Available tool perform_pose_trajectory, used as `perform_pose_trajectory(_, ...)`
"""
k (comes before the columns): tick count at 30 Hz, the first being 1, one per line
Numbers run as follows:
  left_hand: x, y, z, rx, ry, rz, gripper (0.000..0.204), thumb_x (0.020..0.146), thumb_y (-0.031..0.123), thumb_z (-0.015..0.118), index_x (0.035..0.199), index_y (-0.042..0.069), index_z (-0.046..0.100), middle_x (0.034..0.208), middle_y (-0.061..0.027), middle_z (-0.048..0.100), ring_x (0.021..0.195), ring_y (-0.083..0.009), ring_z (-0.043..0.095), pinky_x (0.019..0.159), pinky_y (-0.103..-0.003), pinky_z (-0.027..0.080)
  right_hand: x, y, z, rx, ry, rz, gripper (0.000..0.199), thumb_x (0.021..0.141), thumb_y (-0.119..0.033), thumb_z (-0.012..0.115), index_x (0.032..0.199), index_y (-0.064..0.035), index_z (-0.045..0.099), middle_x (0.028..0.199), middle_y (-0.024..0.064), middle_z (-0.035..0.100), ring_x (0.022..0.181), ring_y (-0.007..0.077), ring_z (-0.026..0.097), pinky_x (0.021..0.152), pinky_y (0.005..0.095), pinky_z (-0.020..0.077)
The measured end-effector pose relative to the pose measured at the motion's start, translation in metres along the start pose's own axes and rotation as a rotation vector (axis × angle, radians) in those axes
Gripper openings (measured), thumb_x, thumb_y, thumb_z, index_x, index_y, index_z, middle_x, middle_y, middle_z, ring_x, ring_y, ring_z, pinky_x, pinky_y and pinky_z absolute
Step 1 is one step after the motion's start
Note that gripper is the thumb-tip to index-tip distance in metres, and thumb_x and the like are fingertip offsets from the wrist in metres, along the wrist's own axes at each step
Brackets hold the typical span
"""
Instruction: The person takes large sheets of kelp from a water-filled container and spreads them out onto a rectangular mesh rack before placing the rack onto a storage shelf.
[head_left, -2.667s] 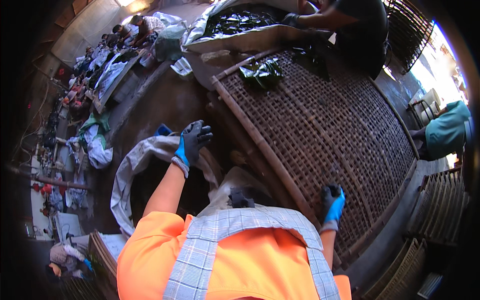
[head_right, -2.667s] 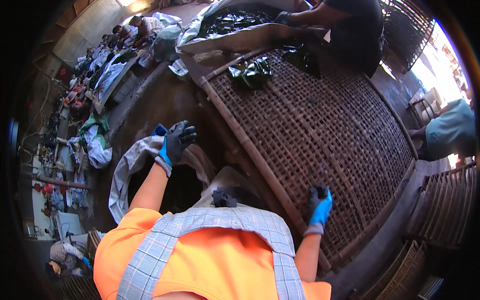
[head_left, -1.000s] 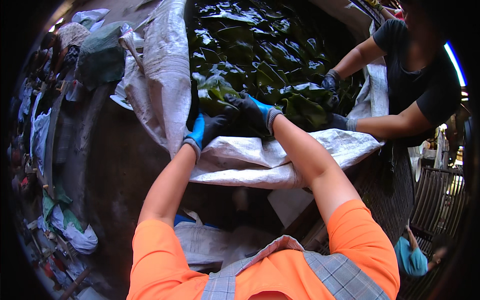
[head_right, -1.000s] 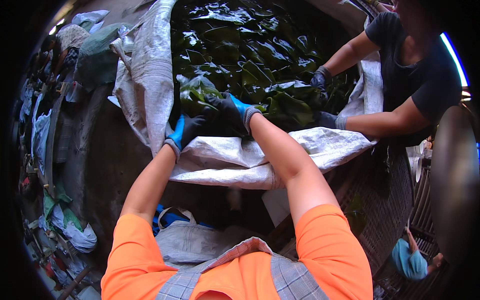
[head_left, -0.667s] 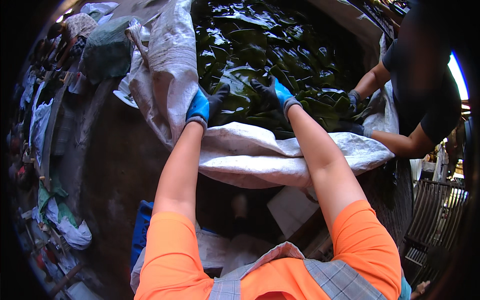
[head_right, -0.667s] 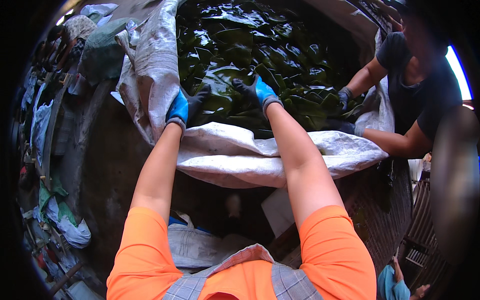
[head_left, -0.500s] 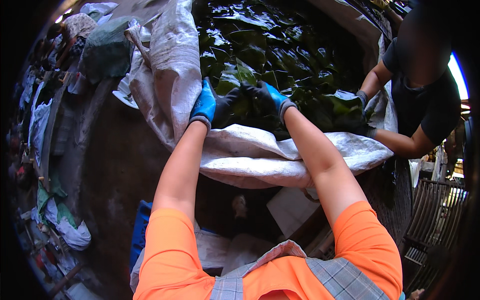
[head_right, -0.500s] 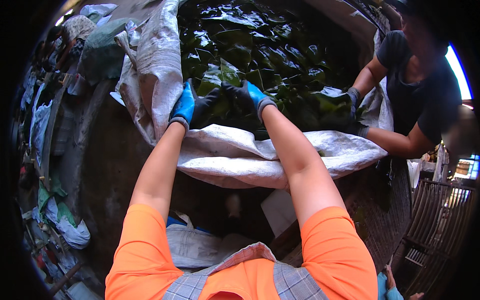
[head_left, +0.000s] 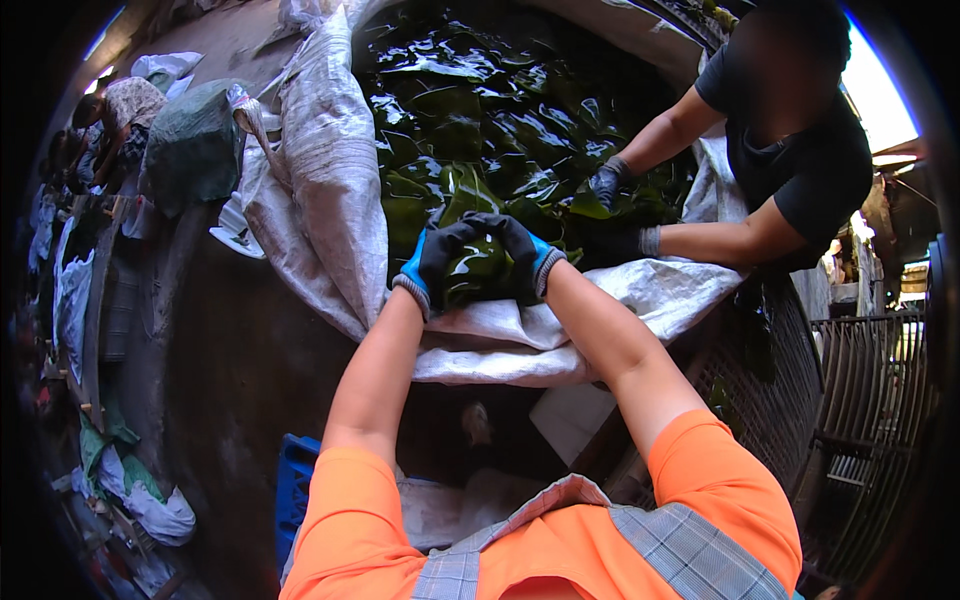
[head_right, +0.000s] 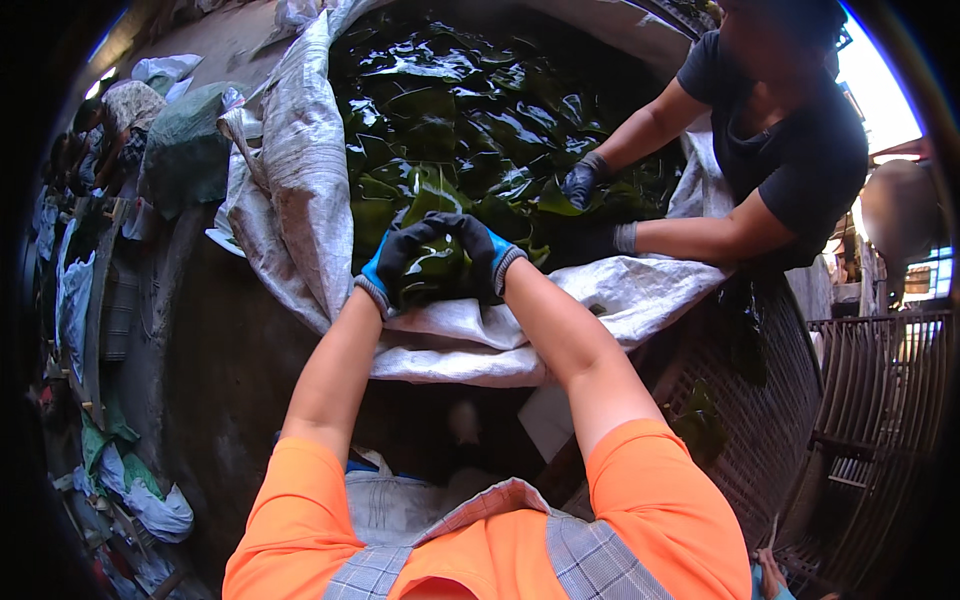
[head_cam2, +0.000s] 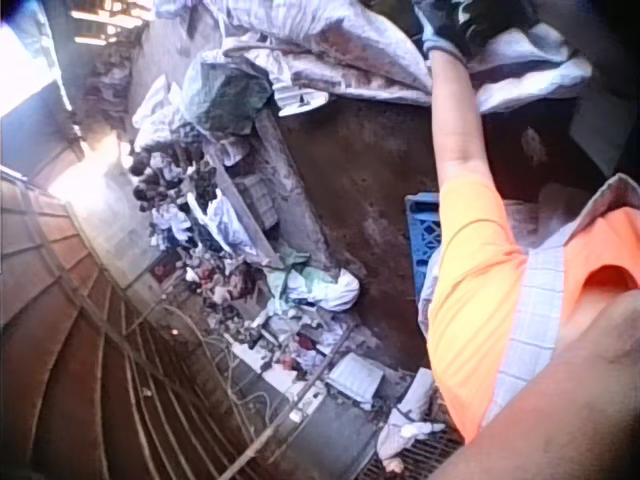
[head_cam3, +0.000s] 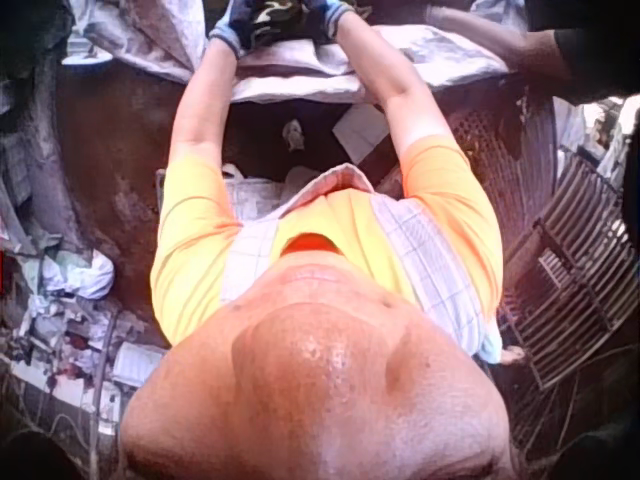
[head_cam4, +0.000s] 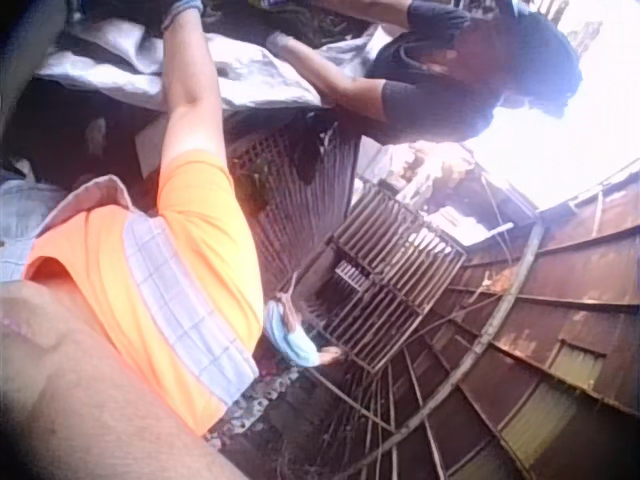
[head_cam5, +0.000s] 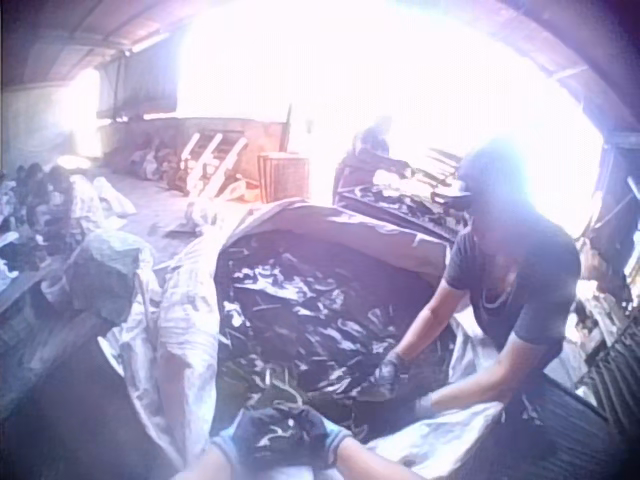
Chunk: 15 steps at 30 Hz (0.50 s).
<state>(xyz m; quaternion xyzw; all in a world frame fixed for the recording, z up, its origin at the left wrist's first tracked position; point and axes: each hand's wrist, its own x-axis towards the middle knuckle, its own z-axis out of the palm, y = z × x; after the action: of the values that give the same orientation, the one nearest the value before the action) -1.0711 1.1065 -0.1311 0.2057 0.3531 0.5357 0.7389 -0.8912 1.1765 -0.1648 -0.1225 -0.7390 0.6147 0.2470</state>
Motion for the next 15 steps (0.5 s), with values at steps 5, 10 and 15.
perform_pose_trajectory(5, -0.024, 0.054, 0.051, 0.250, -0.167, 0.283, 0.030, 0.084, 0.010, 0.057, 0.112, 0.005, 0.060, 0.106, -0.0026, 0.063, 0.096, -0.0133, 0.060, 0.085, -0.027, 0.045, 0.038, -0.069, 0.003, 0.670, 0.340, 0.305, 0.051, 0.082, -0.017, 0.057, 0.129, -0.0011, 0.046, 0.128, 0.0098, 0.052, 0.121, 0.0189, 0.048, 0.106, 0.0329, 0.0350)
perform_pose_trajectory(10, -0.016, 0.102, 0.152, 0.387, -0.335, 0.389, 0.026, 0.086, 0.010, 0.055, 0.110, 0.003, 0.059, 0.098, -0.0024, 0.062, 0.091, -0.0119, 0.059, 0.081, -0.026, 0.045, 0.023, -0.190, -0.040, 0.571, 0.370, 0.035, 0.027, 0.090, -0.016, 0.051, 0.112, -0.0036, 0.060, 0.107, 0.0027, 0.063, 0.101, 0.0124, 0.057, 0.093, 0.0284, 0.0425)
perform_pose_trajectory(15, -0.050, 0.083, 0.284, 0.416, -0.470, 0.456, 0.040, 0.088, 0.017, 0.054, 0.124, 0.000, 0.053, 0.110, -0.0089, 0.064, 0.098, -0.0183, 0.061, 0.086, -0.031, 0.047, -0.074, -0.306, -0.090, 0.062, 0.311, -0.353, 0.023, 0.092, -0.010, 0.051, 0.111, -0.0032, 0.061, 0.106, 0.0041, 0.063, 0.098, 0.0129, 0.058, 0.091, 0.0294, 0.0442)
